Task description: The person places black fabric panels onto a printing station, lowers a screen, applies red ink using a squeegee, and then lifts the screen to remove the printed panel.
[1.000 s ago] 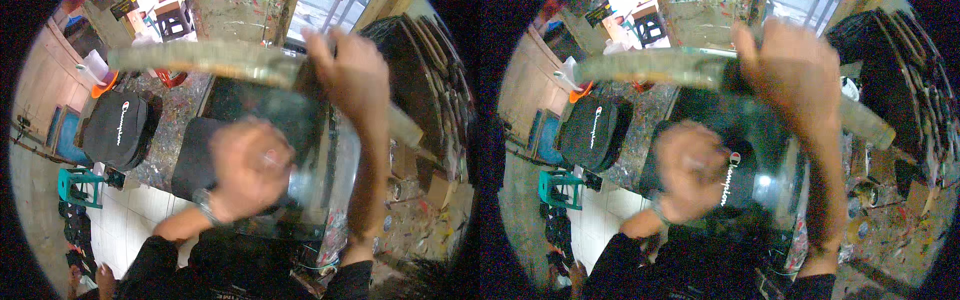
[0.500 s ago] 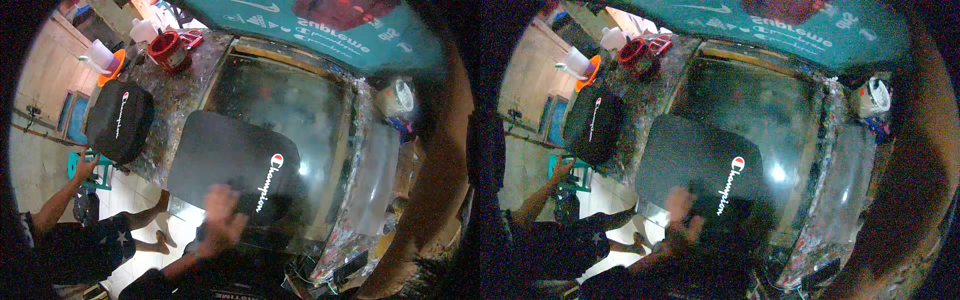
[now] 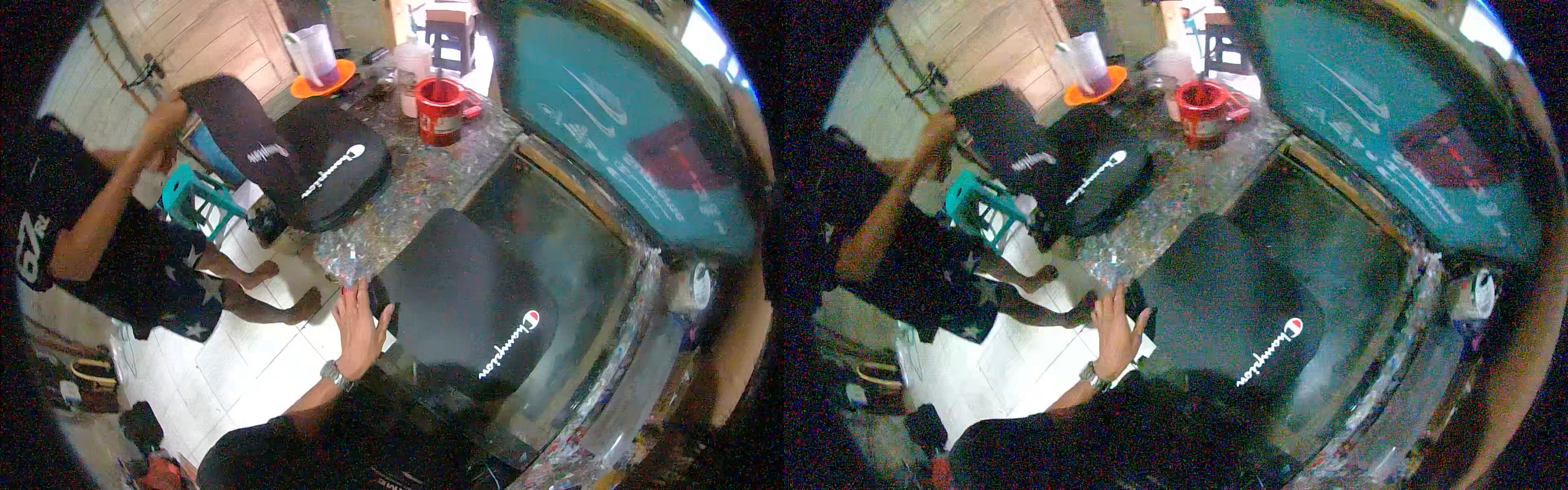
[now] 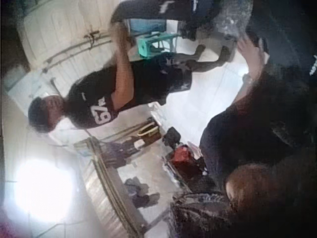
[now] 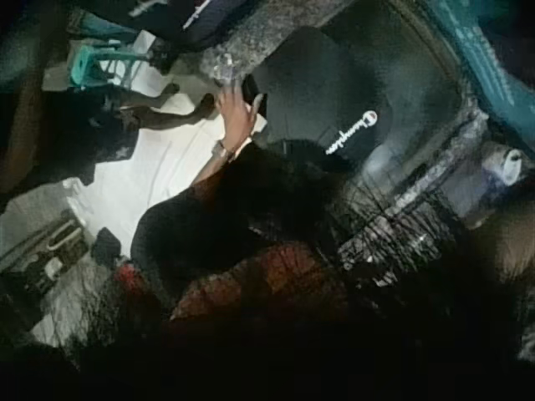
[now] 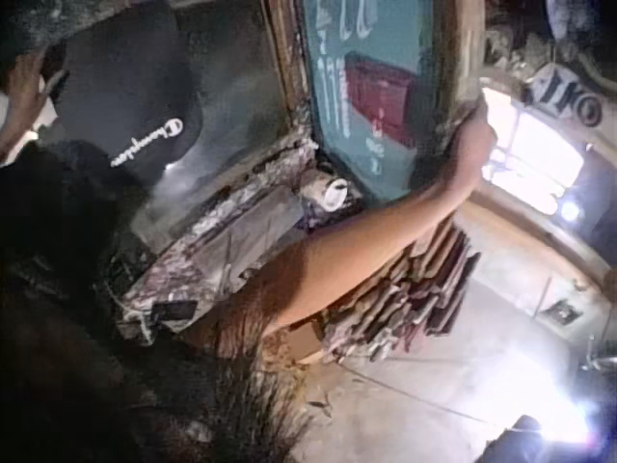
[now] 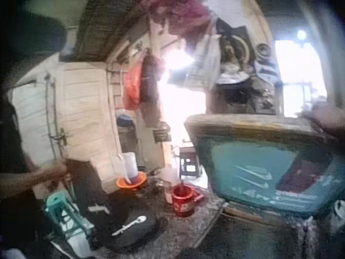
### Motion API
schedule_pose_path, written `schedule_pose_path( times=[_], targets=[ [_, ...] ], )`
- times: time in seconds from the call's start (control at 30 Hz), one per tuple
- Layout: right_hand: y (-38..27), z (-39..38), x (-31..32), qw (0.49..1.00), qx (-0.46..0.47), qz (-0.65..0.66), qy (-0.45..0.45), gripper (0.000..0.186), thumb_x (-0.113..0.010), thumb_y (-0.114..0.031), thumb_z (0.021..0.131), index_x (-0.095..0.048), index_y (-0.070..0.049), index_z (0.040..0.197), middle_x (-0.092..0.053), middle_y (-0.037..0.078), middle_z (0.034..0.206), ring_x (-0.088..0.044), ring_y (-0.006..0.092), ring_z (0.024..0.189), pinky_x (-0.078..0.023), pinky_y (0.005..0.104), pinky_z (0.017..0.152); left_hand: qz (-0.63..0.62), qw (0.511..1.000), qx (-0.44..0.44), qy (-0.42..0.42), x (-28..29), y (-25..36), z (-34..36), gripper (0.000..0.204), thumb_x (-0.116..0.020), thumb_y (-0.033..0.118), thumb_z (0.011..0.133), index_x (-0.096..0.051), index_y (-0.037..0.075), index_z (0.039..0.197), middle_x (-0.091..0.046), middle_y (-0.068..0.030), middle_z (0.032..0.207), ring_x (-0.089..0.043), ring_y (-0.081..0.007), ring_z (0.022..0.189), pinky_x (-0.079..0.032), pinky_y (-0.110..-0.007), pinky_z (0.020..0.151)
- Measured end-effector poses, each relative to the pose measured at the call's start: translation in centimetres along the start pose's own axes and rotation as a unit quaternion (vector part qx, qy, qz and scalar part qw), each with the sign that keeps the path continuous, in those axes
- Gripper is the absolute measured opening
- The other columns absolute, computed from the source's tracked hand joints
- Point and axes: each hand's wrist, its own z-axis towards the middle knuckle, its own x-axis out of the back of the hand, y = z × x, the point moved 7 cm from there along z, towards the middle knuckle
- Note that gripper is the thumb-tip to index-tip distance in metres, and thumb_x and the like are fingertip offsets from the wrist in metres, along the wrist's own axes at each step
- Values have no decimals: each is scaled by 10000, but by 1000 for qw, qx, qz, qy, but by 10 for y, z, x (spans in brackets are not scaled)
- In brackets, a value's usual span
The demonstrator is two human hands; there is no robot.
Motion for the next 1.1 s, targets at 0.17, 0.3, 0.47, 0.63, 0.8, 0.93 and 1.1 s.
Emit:
schedule_pose_path(
  times=[0.17, 0.3, 0.47, 0.63, 0.8, 0.93, 1.1],
  targets=[
    [52, 8, -10, 996, 54, 28, 60, 566, -356, -440, 1049, -708, 2, 1013, -686, 238, 846, -655, 369, 851, -482, 484, 808, -92, 987, 51, -120, -19, -25, 22, 547, -799, 131, 817, -575, 33, 1306, -548, -165, 1102, -516, -373, 1085, -404, -459, 916],
    [13, -22, -12, 991, 53, 64, 104, 568, -407, -440, 1041, -673, 18, 839, -620, 161, 697, -585, 306, 721, -460, 458, 736, -105, 992, -23, 65, 16, -2, 23, 537, -809, 112, 799, -555, 15, 1262, -601, -181, 1009, -543, -380, 1083, -414, -496, 928],
    [51, -2, -33, 989, 57, 88, 103, 565, -411, -442, 1043, -651, 9, 802, -599, 147, 676, -564, 293, 694, -448, 452, 710, -179, 971, 110, -112, -1, -33, 25, 466, -789, 114, 825, -548, -5, 1205, -636, -241, 964, -599, -455, 976, -441, -540, 890],
    [67, -7, -11, 990, 60, 60, 115, 566, -414, -444, 1044, -630, 0, 765, -579, 134, 656, -543, 280, 668, -435, 446, 683, -162, 987, -14, 9, 15, -29, 55, 297, -723, 35, 844, -611, 17, 1118, -665, -211, 1008, -625, -429, 968, -485, -524, 829],
    [68, 0, -13, 986, 75, 72, 133, 572, -418, -446, 1046, -609, -10, 729, -558, 120, 635, -521, 267, 641, -423, 440, 656, -264, 944, -198, 19, 31, -10, 90, 357, -570, -69, 897, -650, 32, 1229, -668, -211, 1242, -656, -395, 1107, -525, -451, 963],
    [77, -1, -26, 984, 73, 81, 140, 578, -422, -447, 1047, -592, -17, 700, -542, 108, 619, -505, 256, 620, -414, 435, 635, -485, 864, -131, 8, 62, 74, 120, 379, -487, 0, 983, -632, 28, 1332, -668, -145, 1329, -647, -298, 1215, -488, -370, 1055],
    [50, -18, -7, 871, 291, -23, 396, 590, -425, -449, 1048, -571, -27, 663, -521, 95, 599, -483, 243, 594, -401, 430, 608, -776, 621, 79, -77, 99, 49, 221, 421, -493, 59, 963, -613, 51, 1366, -677, -94, 1276, -618, -245, 1195, -445, -376, 1095]
  ],
)
